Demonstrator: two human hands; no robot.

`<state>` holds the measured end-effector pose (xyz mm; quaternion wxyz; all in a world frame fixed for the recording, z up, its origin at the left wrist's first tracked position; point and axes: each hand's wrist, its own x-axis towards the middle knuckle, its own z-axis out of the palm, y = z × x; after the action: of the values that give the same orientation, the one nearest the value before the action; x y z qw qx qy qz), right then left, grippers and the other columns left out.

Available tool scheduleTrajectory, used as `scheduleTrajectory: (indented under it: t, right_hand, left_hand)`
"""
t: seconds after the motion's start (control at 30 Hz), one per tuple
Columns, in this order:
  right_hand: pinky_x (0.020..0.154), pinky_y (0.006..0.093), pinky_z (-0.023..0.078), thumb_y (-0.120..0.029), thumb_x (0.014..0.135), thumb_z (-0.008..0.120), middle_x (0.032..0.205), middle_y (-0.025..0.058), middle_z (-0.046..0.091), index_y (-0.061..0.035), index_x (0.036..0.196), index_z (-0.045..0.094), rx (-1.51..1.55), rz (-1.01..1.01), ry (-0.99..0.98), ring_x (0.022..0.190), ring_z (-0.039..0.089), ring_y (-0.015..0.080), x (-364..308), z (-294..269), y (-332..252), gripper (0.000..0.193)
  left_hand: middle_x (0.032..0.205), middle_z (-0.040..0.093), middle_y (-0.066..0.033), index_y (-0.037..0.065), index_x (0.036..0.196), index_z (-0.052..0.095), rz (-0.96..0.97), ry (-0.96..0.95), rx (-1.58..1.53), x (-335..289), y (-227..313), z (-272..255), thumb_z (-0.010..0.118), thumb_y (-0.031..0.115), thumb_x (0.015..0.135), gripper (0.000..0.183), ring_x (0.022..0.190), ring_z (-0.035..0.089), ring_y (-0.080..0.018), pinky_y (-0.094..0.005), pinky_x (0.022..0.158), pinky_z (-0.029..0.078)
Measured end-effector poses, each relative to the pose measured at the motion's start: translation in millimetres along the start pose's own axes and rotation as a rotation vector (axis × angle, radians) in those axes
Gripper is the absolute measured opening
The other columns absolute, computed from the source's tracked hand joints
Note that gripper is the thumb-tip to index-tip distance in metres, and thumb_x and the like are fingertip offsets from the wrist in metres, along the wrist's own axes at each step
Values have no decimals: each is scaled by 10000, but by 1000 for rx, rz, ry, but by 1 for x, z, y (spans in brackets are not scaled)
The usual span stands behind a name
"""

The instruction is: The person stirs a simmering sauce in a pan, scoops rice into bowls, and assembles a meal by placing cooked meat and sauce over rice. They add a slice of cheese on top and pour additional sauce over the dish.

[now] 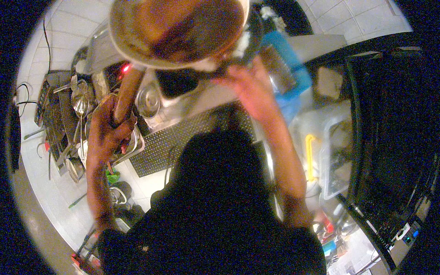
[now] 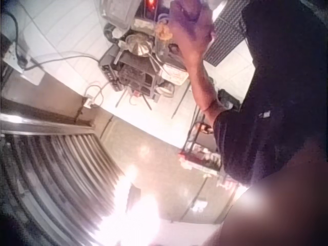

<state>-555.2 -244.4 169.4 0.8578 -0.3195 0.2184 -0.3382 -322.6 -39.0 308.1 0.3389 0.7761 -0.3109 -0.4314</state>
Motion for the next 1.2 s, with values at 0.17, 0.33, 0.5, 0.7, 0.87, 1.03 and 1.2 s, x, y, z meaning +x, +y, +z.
scheduleTrajectory:
  t: [0.17, 0.33, 0.5, 0.7, 0.87, 1.03, 1.2]
  right_hand:
    - [1013, 519, 533, -54, 981, 521, 1334, 178, 593, 9, 1394, 426, -20, 2, 18, 1190, 617, 331, -4, 6, -1, 428]
    - [1016, 516, 531, -51, 969, 522, 1348, 180, 580, 18, 1390, 419, -49, 4, 30, 1193, 614, 329, -10, 10, -4, 439]
    - [1014, 514, 531, -54, 966, 524, 1359, 178, 571, 18, 1392, 416, -34, -8, -24, 1204, 609, 324, -14, 4, -3, 446]
    - [1006, 510, 534, -81, 963, 540, 1360, 160, 575, 12, 1377, 448, -21, -17, -27, 1200, 613, 310, -17, 1, -1, 434]
    - [1006, 507, 534, -99, 962, 543, 1358, 133, 582, -11, 1372, 473, 64, -8, 38, 1200, 614, 298, -20, -7, 7, 425]
    - [1012, 518, 526, -103, 957, 550, 1355, 127, 586, -16, 1368, 480, 90, -29, 20, 1204, 609, 290, -15, -14, 8, 426]
    - [1039, 530, 502, -113, 956, 555, 1364, 125, 581, -17, 1347, 505, -27, -45, -105, 1218, 598, 282, -7, -2, -7, 405]
  left_hand:
    - [700, 528, -32, -8, 1045, 508, 17, 47, -77, -5, -1, -1, 643, 17, 857, 233, 448, 513, -98, -263, 381, 388]
    - [714, 540, -30, 0, 1091, 533, 2, 85, -87, -9, -1, -7, 664, 39, 852, 275, 448, 498, -96, -257, 378, 382]
    - [701, 530, -19, 1, 1067, 549, -40, 164, -17, -14, 10, -7, 658, 14, 856, 238, 436, 487, -81, -249, 365, 366]
    - [652, 518, 5, 1, 1071, 553, -2, 182, -2, -15, 6, -10, 677, 61, 865, 247, 410, 454, -73, -244, 357, 352]
    - [652, 517, 2, -4, 1086, 543, -25, 180, 27, -15, 0, -17, 679, 85, 881, 262, 393, 447, -78, -247, 351, 345]
    - [648, 515, 1, -8, 1114, 527, 24, 177, -17, -17, -5, -16, 681, 113, 894, 295, 389, 449, -80, -250, 350, 349]
    - [646, 514, 1, -11, 1112, 523, 36, 199, 19, -17, -4, -14, 696, 147, 895, 320, 399, 456, -80, -249, 352, 355]
